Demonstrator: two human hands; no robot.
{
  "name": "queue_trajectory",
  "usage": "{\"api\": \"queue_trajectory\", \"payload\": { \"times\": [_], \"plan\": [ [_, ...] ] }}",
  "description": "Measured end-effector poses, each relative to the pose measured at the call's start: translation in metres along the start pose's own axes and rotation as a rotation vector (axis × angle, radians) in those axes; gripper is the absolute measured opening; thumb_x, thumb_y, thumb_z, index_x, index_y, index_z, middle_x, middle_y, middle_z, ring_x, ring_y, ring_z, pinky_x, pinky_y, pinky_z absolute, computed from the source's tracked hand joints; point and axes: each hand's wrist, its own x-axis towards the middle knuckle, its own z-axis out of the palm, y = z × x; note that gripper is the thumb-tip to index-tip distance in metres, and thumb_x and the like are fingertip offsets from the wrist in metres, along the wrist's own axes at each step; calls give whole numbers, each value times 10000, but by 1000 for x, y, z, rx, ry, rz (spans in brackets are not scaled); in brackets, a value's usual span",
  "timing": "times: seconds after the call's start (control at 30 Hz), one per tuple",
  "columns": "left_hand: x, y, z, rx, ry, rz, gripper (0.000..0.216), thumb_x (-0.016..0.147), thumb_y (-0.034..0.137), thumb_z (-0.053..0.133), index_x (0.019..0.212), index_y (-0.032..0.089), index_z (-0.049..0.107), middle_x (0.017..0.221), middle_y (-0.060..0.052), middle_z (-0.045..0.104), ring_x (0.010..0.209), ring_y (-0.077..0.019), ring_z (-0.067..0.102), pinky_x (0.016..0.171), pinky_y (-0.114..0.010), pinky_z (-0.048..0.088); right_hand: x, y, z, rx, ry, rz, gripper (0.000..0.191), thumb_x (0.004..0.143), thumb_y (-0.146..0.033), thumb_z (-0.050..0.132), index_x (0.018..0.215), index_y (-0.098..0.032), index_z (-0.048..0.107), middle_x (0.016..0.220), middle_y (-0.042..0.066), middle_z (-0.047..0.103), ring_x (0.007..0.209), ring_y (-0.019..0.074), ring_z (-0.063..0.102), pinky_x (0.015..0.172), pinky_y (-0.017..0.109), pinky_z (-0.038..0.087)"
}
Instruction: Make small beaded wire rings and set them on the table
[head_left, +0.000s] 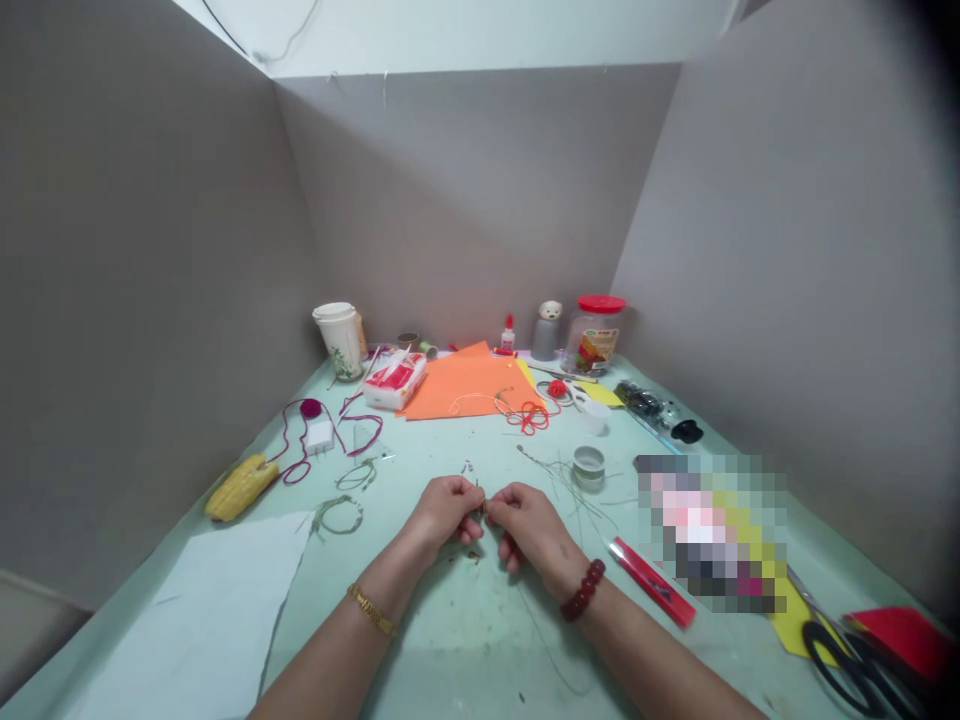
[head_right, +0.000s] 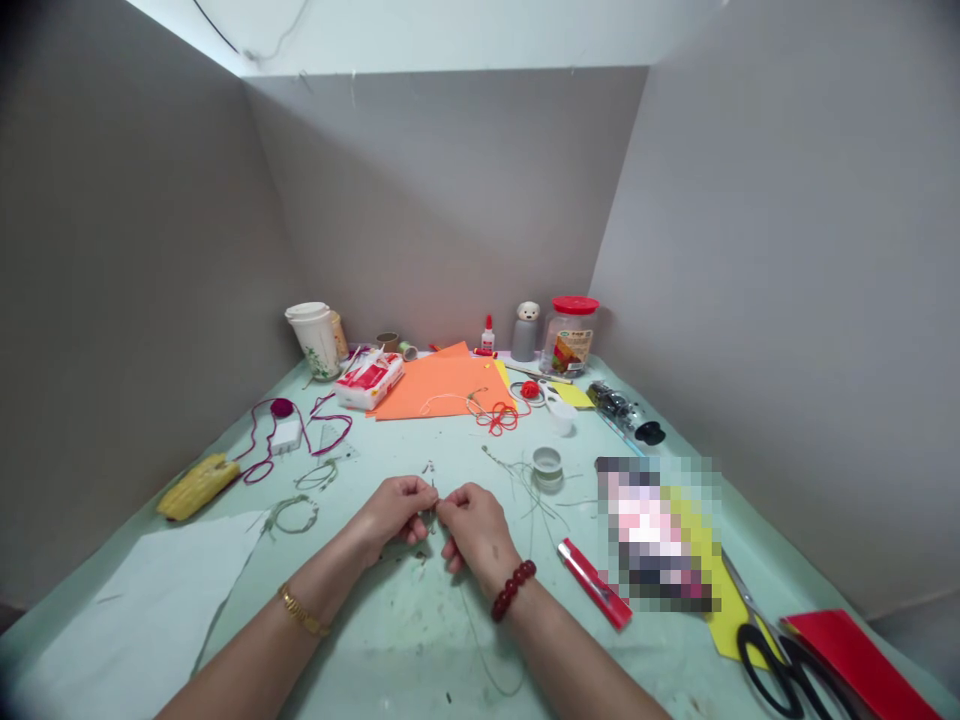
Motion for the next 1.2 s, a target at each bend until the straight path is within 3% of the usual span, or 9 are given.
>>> {"api": "queue_trajectory", "payload": {
  "times": [0.13,0.33,0.6,0.83,1.03,1.2],
  "plan": [
    [1,-1,0,-7,-11,14,179,726,281,633,660,151,529,523,1,599,377,-58,491,382,-170,347,-3,-3,3,126,-68,15,33,736,-173,519,713,-156,503,557,4,623,352,74,501,267,153,342],
    [3,-4,0,-2,-13,28,128,745,234,584,661,145,547,491,10,582,371,-54,465,389,-171,334,-3,-3,7,213,-115,37,101,747,-169,511,654,-131,526,652,42,653,357,42,462,276,139,339],
    [3,-3,-2,-4,-15,26,118,744,219,567,653,146,552,414,43,507,358,-51,426,396,-171,296,-4,-2,11,202,-105,-3,93,723,-138,508,631,-138,518,579,1,606,331,28,392,269,134,302],
    [5,-4,-2,-10,-31,31,144,715,239,592,610,149,551,381,50,483,333,-55,399,393,-183,298,-5,-5,13,281,-89,66,56,713,-129,514,658,-139,517,667,46,658,435,72,555,295,135,351],
    [7,-7,-2,-16,-45,48,140,709,222,579,595,146,550,387,39,500,341,-59,412,389,-182,298,1,-3,8,344,-239,84,144,719,-111,494,639,-86,611,683,67,651,418,37,494,332,117,387],
    [7,-6,-2,-22,-49,56,168,721,238,585,587,147,542,386,36,503,337,-58,418,379,-180,294,4,0,4,357,-276,70,192,766,-226,534,683,-85,635,711,70,643,432,41,483,343,125,387]
  ]
}}
